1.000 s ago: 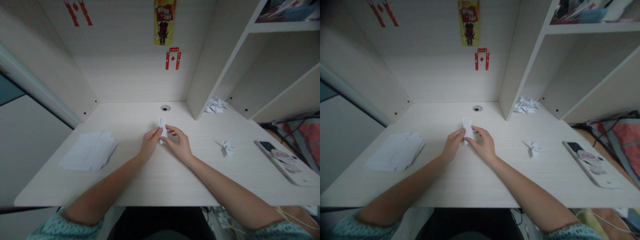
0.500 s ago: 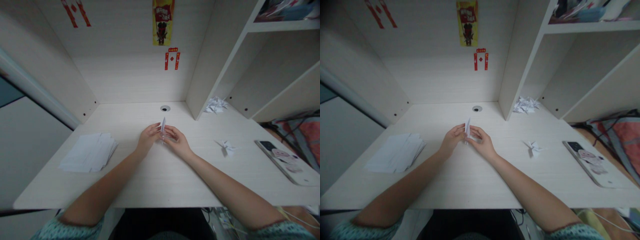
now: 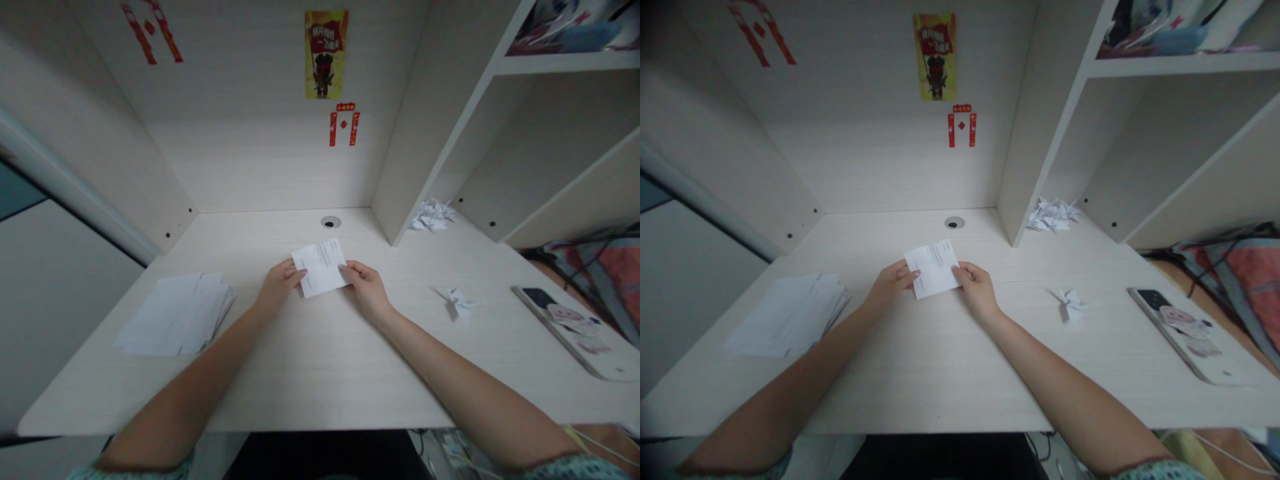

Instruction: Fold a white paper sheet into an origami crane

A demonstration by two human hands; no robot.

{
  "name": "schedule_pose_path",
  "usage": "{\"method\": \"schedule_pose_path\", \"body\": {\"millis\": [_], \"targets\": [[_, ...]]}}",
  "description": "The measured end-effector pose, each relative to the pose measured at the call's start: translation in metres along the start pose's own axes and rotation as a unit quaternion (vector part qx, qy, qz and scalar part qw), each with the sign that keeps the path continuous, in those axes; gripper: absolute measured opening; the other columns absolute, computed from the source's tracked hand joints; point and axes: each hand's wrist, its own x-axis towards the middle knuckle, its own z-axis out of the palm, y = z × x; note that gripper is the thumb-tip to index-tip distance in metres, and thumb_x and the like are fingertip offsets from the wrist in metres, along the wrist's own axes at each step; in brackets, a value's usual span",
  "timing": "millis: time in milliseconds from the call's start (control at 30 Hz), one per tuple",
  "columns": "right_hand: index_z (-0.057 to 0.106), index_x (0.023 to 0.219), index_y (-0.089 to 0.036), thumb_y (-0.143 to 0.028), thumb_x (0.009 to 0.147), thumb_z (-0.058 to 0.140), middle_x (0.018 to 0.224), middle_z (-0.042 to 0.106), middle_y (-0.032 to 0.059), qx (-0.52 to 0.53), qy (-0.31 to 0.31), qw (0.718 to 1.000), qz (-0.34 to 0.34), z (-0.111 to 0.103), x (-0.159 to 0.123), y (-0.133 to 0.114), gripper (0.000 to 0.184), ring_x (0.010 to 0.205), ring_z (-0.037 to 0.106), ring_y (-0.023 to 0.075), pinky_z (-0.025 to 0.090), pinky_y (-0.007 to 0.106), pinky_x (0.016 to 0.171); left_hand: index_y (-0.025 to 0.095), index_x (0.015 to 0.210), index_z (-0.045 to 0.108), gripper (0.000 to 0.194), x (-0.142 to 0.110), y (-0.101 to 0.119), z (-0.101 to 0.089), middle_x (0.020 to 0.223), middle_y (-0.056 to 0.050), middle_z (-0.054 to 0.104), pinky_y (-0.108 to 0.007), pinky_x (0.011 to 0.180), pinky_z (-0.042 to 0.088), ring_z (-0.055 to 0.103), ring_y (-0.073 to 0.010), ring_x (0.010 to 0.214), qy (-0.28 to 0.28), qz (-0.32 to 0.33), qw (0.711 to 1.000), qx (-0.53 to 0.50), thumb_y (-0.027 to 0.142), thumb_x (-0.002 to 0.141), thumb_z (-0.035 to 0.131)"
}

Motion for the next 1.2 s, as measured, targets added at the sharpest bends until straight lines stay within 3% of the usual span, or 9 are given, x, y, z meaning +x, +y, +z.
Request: {"method": "schedule_pose_path", "body": {"millis": [233, 400, 633, 733, 900, 1067, 1200], "targets": [[0.069, 0.082, -0.014, -0.046, 0.066, 0.070, 0.071, 0.068, 0.0042, -0.008, -0.027, 0.999, 0.023, -0.002, -0.001, -0.004, 0.035, 0.058, 0.056, 0.0146, 0.039, 0.024, 0.053, 0.017, 0.102, 0.064, 0.034, 0.002, 0.005, -0.008, 0.087, -0.007, 0.072, -0.029, 0.063, 0.050, 0.066, -0.0212, 0.073, -0.030, 0.034, 0.993, 0.112, 0.032, 0.071, 0.063], [0.067, 0.071, -0.014, -0.046, 0.065, 0.071, 0.055, 0.060, -0.0012, -0.020, -0.021, 0.999, 0.016, 0.000, -0.004, -0.006, 0.033, 0.047, 0.046, 0.0094, 0.029, 0.022, 0.047, 0.019, 0.083, 0.062, 0.018, -0.003, 0.013, -0.012, 0.072, -0.003, 0.071, -0.024, 0.055, 0.042, 0.062, -0.0177, 0.063, 0.008, 0.060, 0.975, 0.214, 0.032, 0.071, 0.063], [0.065, 0.067, -0.015, -0.049, 0.064, 0.072, 0.053, 0.057, -0.0021, -0.020, -0.018, 0.999, 0.027, -0.001, -0.004, -0.006, 0.035, 0.046, 0.043, 0.0094, 0.028, 0.022, 0.045, 0.020, 0.068, 0.054, 0.012, -0.007, 0.019, -0.011, 0.057, 0.003, 0.063, -0.022, 0.048, 0.031, 0.051, -0.0124, 0.049, 0.023, 0.109, 0.941, 0.320, 0.030, 0.075, 0.058], [0.064, 0.069, -0.015, -0.046, 0.069, 0.069, 0.057, 0.060, -0.0011, -0.015, -0.030, 0.999, 0.009, -0.001, -0.005, -0.005, 0.031, 0.048, 0.048, 0.0104, 0.032, 0.022, 0.047, 0.020, 0.075, 0.060, 0.010, -0.008, 0.022, -0.008, 0.066, 0.001, 0.068, -0.022, 0.052, 0.037, 0.057, -0.0138, 0.056, 0.025, 0.116, 0.950, 0.290, 0.030, 0.075, 0.059], [0.063, 0.090, -0.020, -0.038, 0.070, 0.068, 0.080, 0.068, 0.0029, 0.002, -0.014, 0.998, -0.054, 0.001, -0.006, -0.007, 0.028, 0.066, 0.061, 0.0165, 0.044, 0.026, 0.058, 0.018, 0.092, 0.067, 0.026, -0.007, 0.018, -0.004, 0.090, -0.006, 0.072, -0.028, 0.072, 0.048, 0.065, -0.0200, 0.082, -0.020, 0.072, 0.989, 0.126, 0.032, 0.070, 0.064], [0.065, 0.077, -0.020, -0.031, 0.072, 0.063, 0.080, 0.070, 0.0030, -0.023, -0.010, 0.996, -0.089, 0.000, -0.007, -0.012, 0.012, 0.069, 0.062, 0.0172, 0.046, 0.027, 0.060, 0.016, 0.094, 0.071, 0.030, -0.008, 0.019, -0.005, 0.110, -0.011, 0.067, -0.034, 0.087, 0.045, 0.060, -0.0241, 0.103, -0.030, 0.016, 0.999, -0.012, 0.029, 0.068, 0.063], [0.067, 0.074, -0.020, -0.029, 0.075, 0.061, 0.093, 0.072, 0.0056, -0.032, -0.027, 0.990, -0.132, 0.001, -0.010, -0.015, 0.010, 0.085, 0.066, 0.0202, 0.049, 0.033, 0.075, 0.017, 0.110, 0.065, 0.043, -0.012, 0.024, -0.002, 0.112, -0.013, 0.066, -0.034, 0.079, 0.047, 0.063, -0.0248, 0.096, -0.033, -0.022, 0.997, -0.066, 0.042, 0.076, 0.057]]}}
